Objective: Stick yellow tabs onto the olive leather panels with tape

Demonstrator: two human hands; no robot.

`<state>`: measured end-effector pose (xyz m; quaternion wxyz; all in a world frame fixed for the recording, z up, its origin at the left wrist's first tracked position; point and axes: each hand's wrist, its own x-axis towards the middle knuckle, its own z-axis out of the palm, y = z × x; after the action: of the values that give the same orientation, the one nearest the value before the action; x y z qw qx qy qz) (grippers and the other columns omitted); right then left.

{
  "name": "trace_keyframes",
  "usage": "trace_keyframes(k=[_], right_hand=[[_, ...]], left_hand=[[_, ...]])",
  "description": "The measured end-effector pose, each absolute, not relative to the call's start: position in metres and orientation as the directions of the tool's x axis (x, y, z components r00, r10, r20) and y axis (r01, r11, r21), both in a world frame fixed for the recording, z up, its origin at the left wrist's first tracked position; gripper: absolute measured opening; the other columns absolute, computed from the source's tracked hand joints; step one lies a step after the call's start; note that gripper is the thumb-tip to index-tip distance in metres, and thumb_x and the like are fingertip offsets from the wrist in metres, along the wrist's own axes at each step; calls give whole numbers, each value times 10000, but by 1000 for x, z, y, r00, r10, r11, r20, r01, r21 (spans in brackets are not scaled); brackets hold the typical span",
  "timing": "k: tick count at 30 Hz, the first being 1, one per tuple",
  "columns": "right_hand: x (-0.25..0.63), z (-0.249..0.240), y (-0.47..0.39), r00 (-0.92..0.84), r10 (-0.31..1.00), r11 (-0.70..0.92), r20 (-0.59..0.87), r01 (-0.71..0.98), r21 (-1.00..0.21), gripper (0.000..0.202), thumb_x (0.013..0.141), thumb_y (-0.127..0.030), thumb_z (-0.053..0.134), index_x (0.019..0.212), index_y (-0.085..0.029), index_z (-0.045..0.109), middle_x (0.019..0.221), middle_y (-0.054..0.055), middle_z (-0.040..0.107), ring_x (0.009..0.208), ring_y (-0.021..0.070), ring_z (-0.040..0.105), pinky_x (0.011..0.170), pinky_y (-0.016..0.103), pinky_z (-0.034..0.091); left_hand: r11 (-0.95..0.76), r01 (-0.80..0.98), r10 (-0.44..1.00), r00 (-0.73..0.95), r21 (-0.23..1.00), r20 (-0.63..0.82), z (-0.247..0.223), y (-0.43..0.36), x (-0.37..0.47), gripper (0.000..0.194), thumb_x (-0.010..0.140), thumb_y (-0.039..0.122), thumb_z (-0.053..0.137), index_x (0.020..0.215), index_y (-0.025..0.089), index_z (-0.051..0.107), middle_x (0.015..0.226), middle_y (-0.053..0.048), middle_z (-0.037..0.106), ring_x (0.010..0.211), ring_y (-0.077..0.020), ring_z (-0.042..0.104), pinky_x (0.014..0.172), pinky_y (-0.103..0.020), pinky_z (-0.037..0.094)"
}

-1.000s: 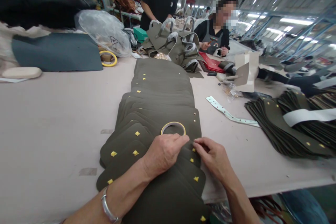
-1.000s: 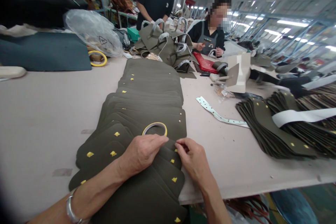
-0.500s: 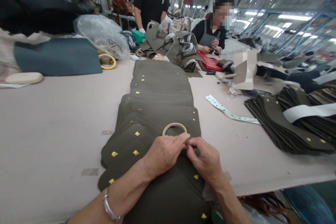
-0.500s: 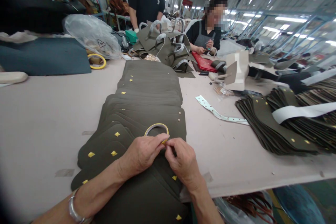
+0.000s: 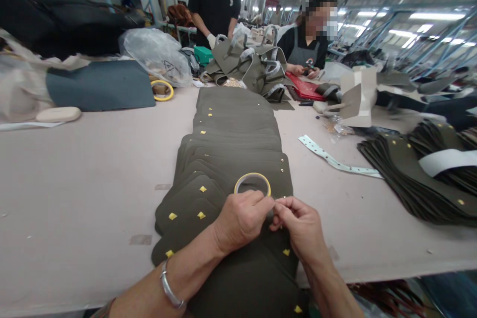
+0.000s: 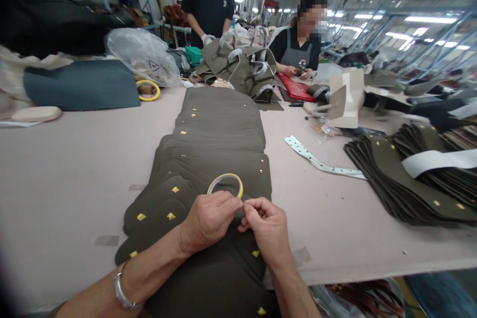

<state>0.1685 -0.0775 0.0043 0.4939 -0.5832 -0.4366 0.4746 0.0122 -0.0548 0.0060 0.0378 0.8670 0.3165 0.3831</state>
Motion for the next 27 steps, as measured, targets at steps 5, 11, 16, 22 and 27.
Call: trace_keyframes(k=[5,11,16,22,27], right_hand=[[202,-3,-63,302,926,-237,-227,-3,-971,345,612,-438,810,731,-140,683,527,-16,626,445,105,585,461,210,528],[235,-3,-57,237,939,-304,-250,229,-925,409,617,-498,795,771,-127,720,602,31,666,498,142,620,512,261,551],[229,-4,-54,113,980,-199,-166,450,-871,347,747,-493,669,758,-148,700,558,5,612,467,121,546,441,227,461],[221,1,-51,22,1000,-12,7,742,-671,232,801,-359,570,731,-185,706,645,20,682,560,156,592,535,259,462],[222,-3,-46,21,999,15,51,786,-618,181,793,-328,572,811,-200,698,606,0,667,536,155,597,544,270,450]], left_hand=[[-779,542,611,541,316,577,1,-57,13,185,949,153,403,845,177,554,717,-4,564,652,-151,507,614,-259,428],[-646,729,758,578,224,304,-2,-49,16,100,919,158,488,864,195,563,830,-27,593,790,-203,538,649,-303,479],[-649,728,759,601,220,252,0,-48,17,88,917,160,489,883,196,561,850,-29,584,817,-207,525,674,-313,492],[-652,717,758,607,248,239,-1,-48,16,98,921,152,473,887,196,553,861,-25,581,821,-210,518,680,-325,492],[-646,723,763,601,247,237,-1,-48,16,86,913,149,485,888,197,551,852,-26,578,824,-213,518,667,-318,482]])
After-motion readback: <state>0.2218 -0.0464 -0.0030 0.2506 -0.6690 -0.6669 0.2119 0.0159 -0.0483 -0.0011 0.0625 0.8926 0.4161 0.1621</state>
